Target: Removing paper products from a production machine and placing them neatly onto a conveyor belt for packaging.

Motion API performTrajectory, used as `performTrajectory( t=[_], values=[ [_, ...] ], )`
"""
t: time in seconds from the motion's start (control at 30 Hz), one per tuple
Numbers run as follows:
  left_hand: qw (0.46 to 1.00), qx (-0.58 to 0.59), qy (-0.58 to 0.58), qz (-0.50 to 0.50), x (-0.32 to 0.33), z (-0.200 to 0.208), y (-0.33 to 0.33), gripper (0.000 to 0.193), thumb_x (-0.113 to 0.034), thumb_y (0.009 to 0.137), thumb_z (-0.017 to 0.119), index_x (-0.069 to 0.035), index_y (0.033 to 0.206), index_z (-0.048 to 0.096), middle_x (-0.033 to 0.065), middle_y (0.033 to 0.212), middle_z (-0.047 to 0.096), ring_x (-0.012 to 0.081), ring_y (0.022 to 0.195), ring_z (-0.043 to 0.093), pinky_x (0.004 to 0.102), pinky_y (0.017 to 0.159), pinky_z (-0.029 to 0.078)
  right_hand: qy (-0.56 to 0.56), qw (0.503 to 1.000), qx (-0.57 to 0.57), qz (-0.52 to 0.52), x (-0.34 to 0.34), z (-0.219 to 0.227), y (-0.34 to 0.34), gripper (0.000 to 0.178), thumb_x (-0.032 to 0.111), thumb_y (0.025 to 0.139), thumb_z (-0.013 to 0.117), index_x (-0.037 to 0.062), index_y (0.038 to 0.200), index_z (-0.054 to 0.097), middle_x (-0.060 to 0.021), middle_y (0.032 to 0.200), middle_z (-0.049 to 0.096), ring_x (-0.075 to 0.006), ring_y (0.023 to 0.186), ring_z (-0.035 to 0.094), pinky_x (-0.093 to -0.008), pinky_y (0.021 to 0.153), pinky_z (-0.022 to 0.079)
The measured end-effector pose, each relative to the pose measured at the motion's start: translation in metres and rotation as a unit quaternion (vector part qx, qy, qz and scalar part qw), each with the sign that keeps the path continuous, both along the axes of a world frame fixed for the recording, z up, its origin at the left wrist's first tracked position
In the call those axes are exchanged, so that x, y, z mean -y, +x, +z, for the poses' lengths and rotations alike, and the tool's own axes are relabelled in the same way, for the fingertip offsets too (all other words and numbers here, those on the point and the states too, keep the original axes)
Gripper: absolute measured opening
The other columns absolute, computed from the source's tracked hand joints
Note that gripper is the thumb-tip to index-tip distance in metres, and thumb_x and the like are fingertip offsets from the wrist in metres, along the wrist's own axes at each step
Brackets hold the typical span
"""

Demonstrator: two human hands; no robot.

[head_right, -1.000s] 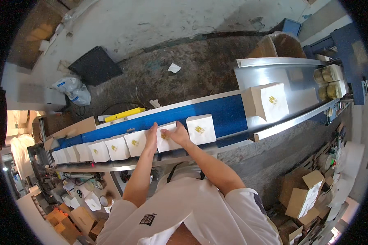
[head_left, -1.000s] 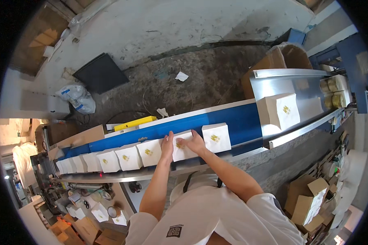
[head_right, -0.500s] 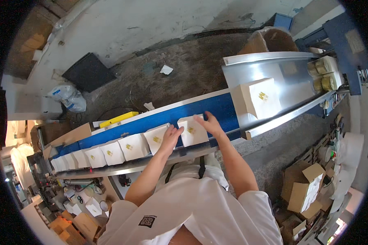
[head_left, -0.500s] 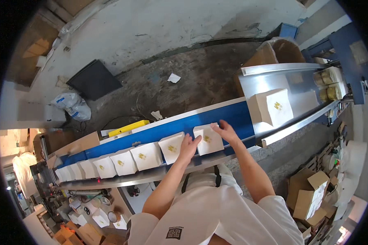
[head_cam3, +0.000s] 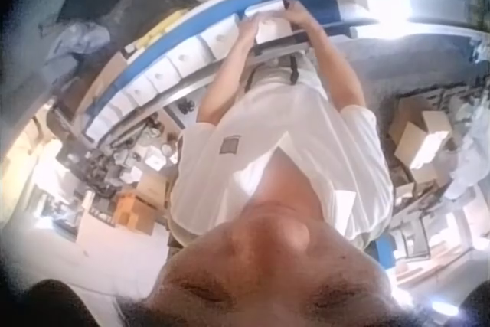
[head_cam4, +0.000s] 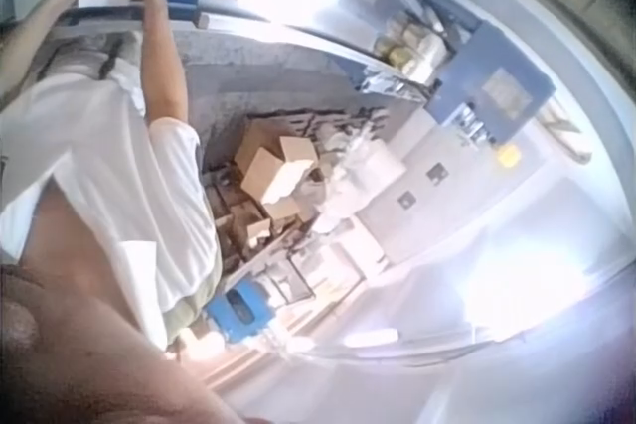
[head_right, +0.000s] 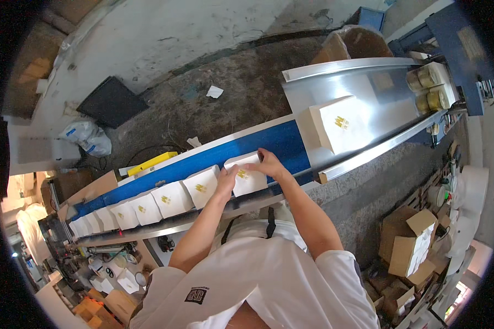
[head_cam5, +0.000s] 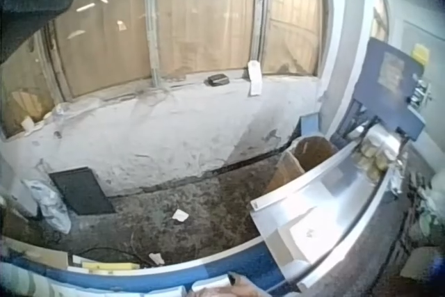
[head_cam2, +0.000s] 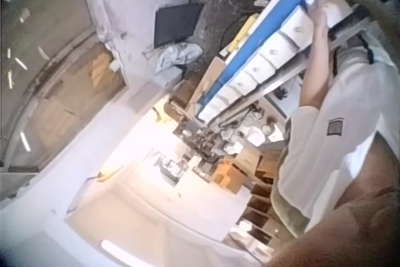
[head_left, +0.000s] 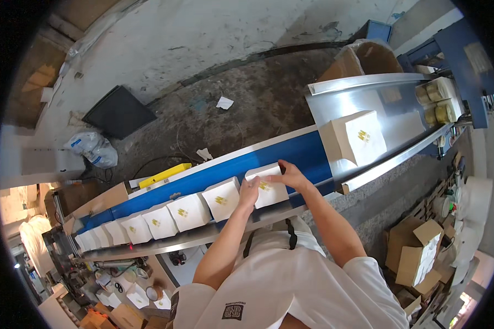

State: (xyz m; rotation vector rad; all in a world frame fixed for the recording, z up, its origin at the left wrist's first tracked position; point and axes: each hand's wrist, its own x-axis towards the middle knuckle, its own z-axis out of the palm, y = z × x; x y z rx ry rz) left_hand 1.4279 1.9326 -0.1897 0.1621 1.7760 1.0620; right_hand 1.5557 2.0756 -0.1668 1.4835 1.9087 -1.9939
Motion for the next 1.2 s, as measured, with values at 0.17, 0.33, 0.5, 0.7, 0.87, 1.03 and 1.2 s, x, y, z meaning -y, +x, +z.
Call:
performTrajectory(
  t=[0.17, 0.33, 0.5, 0.7, 0.87, 1.03, 1.2],
  values=[
    [0.999, 0.050, 0.001, 0.020, -0.004, 0.019, 0.000, 0.062, -0.035, 0.095, 0.061, 0.013, 0.130, 0.042, 0.0213, 0.132, 0.053, 0.0245, 0.119, 0.053, 0.0334, 0.099, 0.042, -0.069, 0.997, -0.041, 0.017, -0.005, -0.009, 0.003, 0.065, 0.023, 0.071, 0.085, -0.0038, 0.122, 0.055, -0.0132, 0.110, 0.065, -0.0190, 0.098, 0.061, -0.0315, 0.088, 0.049],
    [0.999, 0.040, -0.003, 0.011, 0.002, 0.011, -0.004, 0.064, -0.036, 0.096, 0.060, 0.014, 0.131, 0.040, 0.0225, 0.134, 0.052, 0.0249, 0.122, 0.052, 0.0330, 0.101, 0.041, -0.041, 0.998, -0.032, 0.034, -0.003, -0.006, -0.002, 0.067, 0.023, 0.070, 0.086, -0.0035, 0.123, 0.055, -0.0139, 0.112, 0.064, -0.0194, 0.100, 0.061, -0.0315, 0.089, 0.048],
    [0.998, 0.031, 0.020, 0.050, -0.002, 0.010, 0.002, 0.058, -0.034, 0.096, 0.059, 0.012, 0.127, 0.044, 0.0209, 0.118, 0.060, 0.0249, 0.109, 0.059, 0.0340, 0.088, 0.049, -0.030, 0.998, -0.033, 0.045, -0.005, -0.007, 0.004, 0.087, 0.035, 0.067, 0.087, -0.0066, 0.133, 0.048, -0.0207, 0.120, 0.061, -0.0259, 0.108, 0.060, -0.0330, 0.097, 0.046],
    [1.000, 0.006, -0.016, 0.020, 0.008, -0.024, -0.006, 0.068, -0.036, 0.095, 0.059, 0.015, 0.134, 0.037, 0.0229, 0.131, 0.053, 0.0257, 0.119, 0.054, 0.0337, 0.100, 0.042, 0.050, 0.999, 0.012, 0.020, 0.006, 0.009, 0.014, 0.103, 0.047, 0.065, 0.085, -0.0138, 0.136, 0.042, -0.0293, 0.132, 0.053, -0.0335, 0.122, 0.054, -0.0365, 0.103, 0.042],
    [0.998, 0.014, -0.050, 0.031, 0.000, -0.013, -0.002, 0.074, -0.040, 0.094, 0.060, 0.014, 0.138, 0.035, 0.0221, 0.136, 0.050, 0.0256, 0.127, 0.048, 0.0329, 0.105, 0.037, -0.005, 0.996, 0.075, 0.056, 0.001, -0.008, 0.029, 0.104, 0.052, 0.061, 0.085, -0.0140, 0.131, 0.047, -0.0301, 0.129, 0.055, -0.0344, 0.119, 0.056, -0.0365, 0.100, 0.044],
    [0.997, 0.072, 0.016, 0.015, -0.005, -0.016, 0.001, 0.065, -0.040, 0.094, 0.060, 0.009, 0.133, 0.045, 0.0191, 0.132, 0.054, 0.0252, 0.122, 0.052, 0.0337, 0.102, 0.040, 0.051, 0.993, 0.084, 0.069, -0.003, -0.037, 0.036, 0.090, 0.052, 0.058, 0.085, -0.0115, 0.117, 0.060, -0.0263, 0.114, 0.064, -0.0322, 0.105, 0.064, -0.0362, 0.090, 0.050],
    [0.996, 0.084, 0.023, 0.031, 0.008, -0.024, -0.008, 0.058, -0.041, 0.095, 0.058, 0.002, 0.133, 0.047, 0.0135, 0.127, 0.057, 0.0221, 0.116, 0.055, 0.0332, 0.095, 0.044, -0.011, 0.994, 0.062, 0.084, -0.002, -0.011, 0.022, 0.079, 0.049, 0.059, 0.086, -0.0096, 0.107, 0.066, -0.0206, 0.103, 0.069, -0.0286, 0.093, 0.068, -0.0344, 0.083, 0.052]
  ],
)
